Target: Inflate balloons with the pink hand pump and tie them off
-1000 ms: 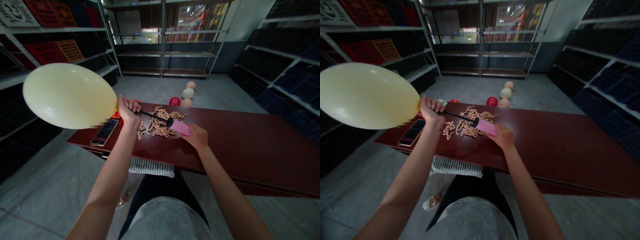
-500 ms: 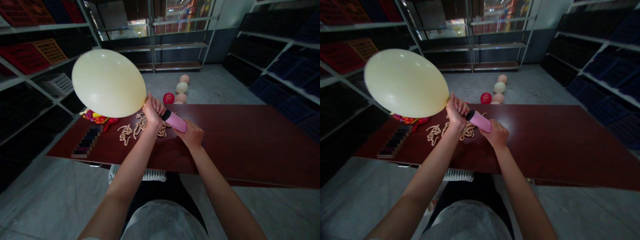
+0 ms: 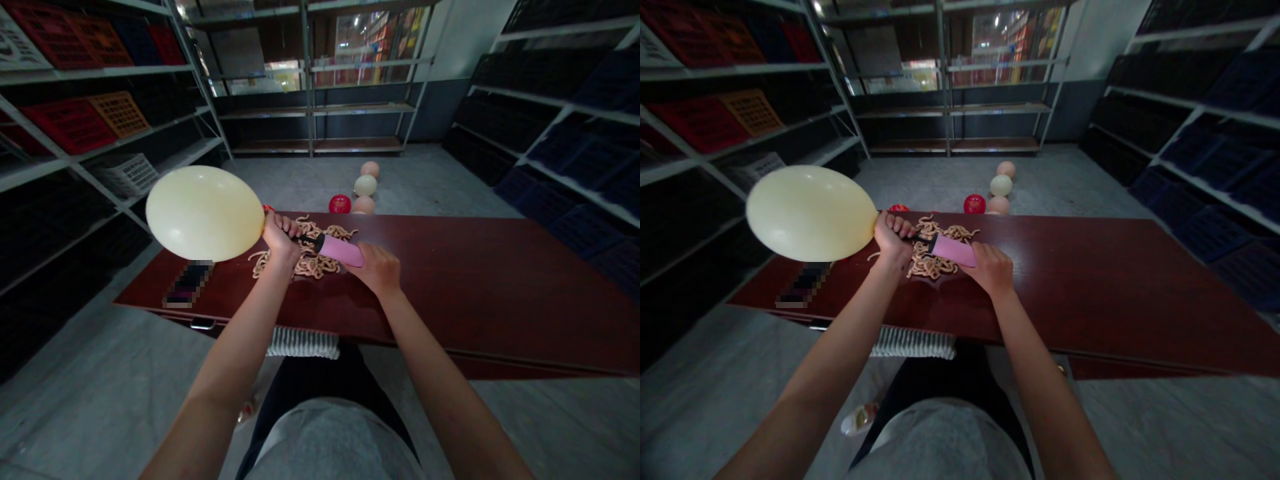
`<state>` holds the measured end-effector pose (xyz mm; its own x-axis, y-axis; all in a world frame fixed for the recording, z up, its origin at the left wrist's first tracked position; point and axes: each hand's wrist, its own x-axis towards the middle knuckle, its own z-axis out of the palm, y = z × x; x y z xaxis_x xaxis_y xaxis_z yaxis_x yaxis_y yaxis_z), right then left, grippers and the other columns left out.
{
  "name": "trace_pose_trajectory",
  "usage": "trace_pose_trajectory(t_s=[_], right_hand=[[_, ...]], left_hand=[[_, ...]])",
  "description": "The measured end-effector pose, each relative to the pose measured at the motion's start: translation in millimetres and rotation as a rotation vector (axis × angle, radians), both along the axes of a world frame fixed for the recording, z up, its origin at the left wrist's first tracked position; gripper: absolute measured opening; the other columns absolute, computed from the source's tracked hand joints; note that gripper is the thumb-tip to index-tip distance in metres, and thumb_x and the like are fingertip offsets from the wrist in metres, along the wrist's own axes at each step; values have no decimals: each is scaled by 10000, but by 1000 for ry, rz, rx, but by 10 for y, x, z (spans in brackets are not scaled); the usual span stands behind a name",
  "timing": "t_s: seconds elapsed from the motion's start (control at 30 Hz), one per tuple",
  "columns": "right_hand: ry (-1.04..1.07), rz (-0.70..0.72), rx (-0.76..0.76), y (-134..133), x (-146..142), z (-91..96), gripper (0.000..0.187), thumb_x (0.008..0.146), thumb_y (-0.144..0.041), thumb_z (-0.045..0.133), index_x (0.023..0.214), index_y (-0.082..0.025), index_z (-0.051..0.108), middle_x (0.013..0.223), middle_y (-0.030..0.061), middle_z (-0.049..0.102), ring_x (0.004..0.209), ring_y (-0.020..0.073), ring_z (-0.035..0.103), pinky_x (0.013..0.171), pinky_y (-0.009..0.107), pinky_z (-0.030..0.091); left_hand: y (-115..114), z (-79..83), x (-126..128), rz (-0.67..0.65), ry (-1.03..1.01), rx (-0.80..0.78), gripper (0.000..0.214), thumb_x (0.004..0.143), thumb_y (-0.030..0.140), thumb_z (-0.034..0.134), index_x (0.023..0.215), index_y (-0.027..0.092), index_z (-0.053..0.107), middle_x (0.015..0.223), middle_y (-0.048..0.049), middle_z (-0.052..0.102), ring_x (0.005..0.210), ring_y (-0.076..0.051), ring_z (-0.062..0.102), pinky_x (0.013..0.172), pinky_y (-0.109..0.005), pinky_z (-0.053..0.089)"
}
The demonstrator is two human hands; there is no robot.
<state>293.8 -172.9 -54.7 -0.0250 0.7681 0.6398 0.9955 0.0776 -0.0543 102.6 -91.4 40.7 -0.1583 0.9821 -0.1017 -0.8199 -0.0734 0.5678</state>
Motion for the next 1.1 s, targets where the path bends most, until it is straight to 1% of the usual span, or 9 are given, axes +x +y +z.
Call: trace_pose_trajectory(t_s=[0.17,0.33,0.43,0.5,0.6,0.7,0.83,0.93,1.1], right_hand=[[-84,50,-17,-16,-8,-2,410,827,-555,627,1008,-189,660,871,73,711,756,202,617,641,299,325],[-137,102,-30,-14,-34,28,410,830,-530,621,1023,-170,661,843,79,708,750,205,626,647,298,345],[-121,153,-23,-10,-53,38,411,829,-523,619,1026,-165,662,869,90,723,759,204,641,660,297,370],[-98,174,-13,-9,-56,30,419,821,-530,627,1022,-164,665,867,90,730,748,204,650,657,297,384],[-40,160,10,-12,-34,2,439,805,-551,636,1013,-167,673,847,81,736,722,205,659,634,295,394],[23,110,32,-18,13,-25,456,800,-586,623,975,-169,681,814,77,734,686,206,659,607,296,392],[97,76,69,-11,53,-30,458,783,-599,635,946,-174,686,773,63,726,658,199,657,591,291,386],[156,56,84,-1,50,-10,450,775,-602,638,930,-182,684,758,52,722,651,190,655,578,283,372],[212,-8,60,5,44,18,461,787,-630,597,881,-186,675,718,51,711,613,177,629,554,280,330]], left_hand=[[-24,20,-453,69,-46,10,390,924,181,423,596,204,212,455,77,209,339,-65,198,389,-231,193],[-44,73,-917,106,-31,34,389,941,207,408,601,205,220,461,82,211,336,-62,207,389,-220,198],[-57,148,-1083,115,-11,73,402,940,219,417,592,203,217,456,81,207,334,-60,202,385,-219,201],[-71,219,-1092,117,10,114,427,938,241,451,585,204,215,452,80,203,333,-61,202,380,-223,201],[-95,347,-952,138,35,160,472,938,304,517,586,203,219,455,79,218,337,-59,202,373,-223,196],[-105,481,-713,142,38,184,490,961,345,511,590,199,227,461,77,231,346,-53,199,376,-214,194],[-57,577,-367,82,61,193,510,977,387,499,580,198,241,456,74,233,351,-48,191,379,-212,184],[-7,520,-69,34,81,188,530,949,416,552,567,200,254,446,70,246,347,-50,197,372,-223,177],[-33,253,477,-47,105,177,533,942,426,554,556,197,266,440,71,254,335,-50,207,364,-230,174]])
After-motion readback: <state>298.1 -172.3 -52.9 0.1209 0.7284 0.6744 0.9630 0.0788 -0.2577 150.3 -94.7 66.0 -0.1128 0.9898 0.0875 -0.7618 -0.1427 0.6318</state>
